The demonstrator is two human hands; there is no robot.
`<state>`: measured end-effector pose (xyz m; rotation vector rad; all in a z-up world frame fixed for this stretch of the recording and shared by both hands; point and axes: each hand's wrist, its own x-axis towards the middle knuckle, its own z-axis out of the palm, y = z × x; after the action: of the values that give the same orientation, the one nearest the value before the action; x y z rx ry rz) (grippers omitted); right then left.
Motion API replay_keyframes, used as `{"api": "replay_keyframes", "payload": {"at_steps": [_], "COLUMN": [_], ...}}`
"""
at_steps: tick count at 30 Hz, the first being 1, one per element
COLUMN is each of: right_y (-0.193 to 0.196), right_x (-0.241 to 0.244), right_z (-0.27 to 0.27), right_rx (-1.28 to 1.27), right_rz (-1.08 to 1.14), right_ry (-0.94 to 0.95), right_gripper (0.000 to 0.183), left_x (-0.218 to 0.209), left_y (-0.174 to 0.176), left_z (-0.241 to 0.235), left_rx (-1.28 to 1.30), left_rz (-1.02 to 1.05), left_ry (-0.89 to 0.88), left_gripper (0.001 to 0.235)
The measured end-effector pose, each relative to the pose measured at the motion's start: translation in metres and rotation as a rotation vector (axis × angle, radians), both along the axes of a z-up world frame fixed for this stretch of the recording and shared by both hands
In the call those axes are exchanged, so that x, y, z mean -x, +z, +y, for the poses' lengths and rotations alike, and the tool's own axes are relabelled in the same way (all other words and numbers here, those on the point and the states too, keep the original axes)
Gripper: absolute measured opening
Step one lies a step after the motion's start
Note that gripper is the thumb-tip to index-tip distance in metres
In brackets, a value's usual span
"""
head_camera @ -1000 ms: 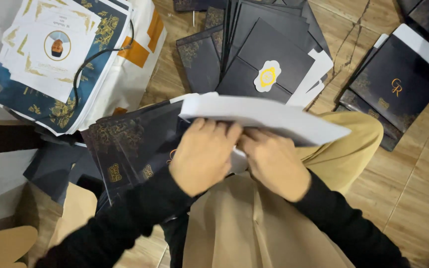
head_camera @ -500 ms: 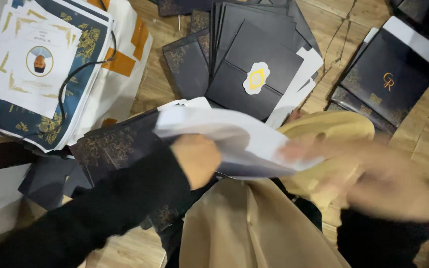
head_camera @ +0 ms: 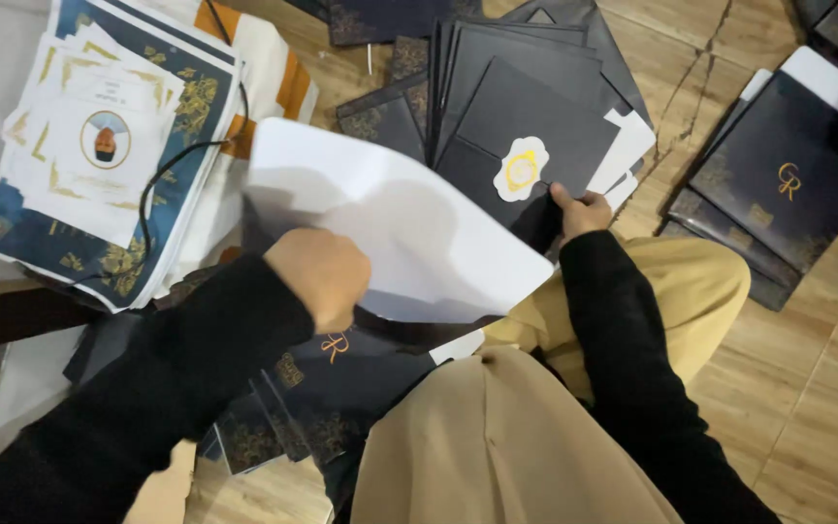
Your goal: Assembling decorative folders by inserting paper cards and stacking the finished products
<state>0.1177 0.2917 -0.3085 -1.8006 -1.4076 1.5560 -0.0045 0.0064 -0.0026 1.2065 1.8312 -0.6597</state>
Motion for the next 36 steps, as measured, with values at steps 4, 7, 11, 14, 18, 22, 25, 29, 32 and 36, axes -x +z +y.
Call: {"api": "replay_keyframes", "payload": {"at_steps": [4,7,11,14,18,22,25,29,32,36], "right_y": [0.037,0.129,0.229,0.265,0.31,0.3,0.298,0.307,0.309,0.309], "right_x": [-0.009,-0.017,-0.027,-0.04,-0.046,-0.035,-0.04,-0.042,-0.04,-0.04], "right_z": [0.011,0.024,0.032,0.027,-0.003,-0.025,-0.033,-0.036,-0.033,-0.031], "right_rx": [-0.305,-0.405,-0.921,-0.854,-0.742,-0.79,-0.547,-0.517,-0.476,-0.452], "right_rz": [0.173,0.474,0.544,0.673,0.885,0.822,0.762,0.663,0.664,0.681], "right_ry": [0.117,0.235,0.435,0.617,0.926,1.046,1.026,1.063,1.093,1.077], "right_gripper": [0.037,0.039,0.051,0.059,0.075,0.064,0.062,0.063,0.065,0.065], "left_x": [0.0,-0.001,-0.006,-0.016,-0.036,-0.053,-0.055,-0.06,-0.065,-0.066], "left_y": [-0.005,-0.001,-0.003,0.0,0.001,-0.001,-0.004,-0.012,-0.023,-0.014], "left_z": [0.015,0.023,0.03,0.037,0.051,0.048,0.039,0.028,0.02,0.011], "left_rx": [0.004,0.012,0.004,-0.008,0.009,0.029,0.104,-0.184,-0.387,-0.528], "left_rz": [0.036,-0.019,0.005,-0.013,-0.066,-0.114,-0.115,-0.056,0.008,0.079], "left_ry": [-0.009,-0.021,-0.106,-0.158,-0.238,-0.268,-0.206,-0.221,-0.28,-0.37], "left_gripper": [0.024,0.027,0.034,0.037,0.033,0.03,0.034,0.013,0.017,0.016]}}
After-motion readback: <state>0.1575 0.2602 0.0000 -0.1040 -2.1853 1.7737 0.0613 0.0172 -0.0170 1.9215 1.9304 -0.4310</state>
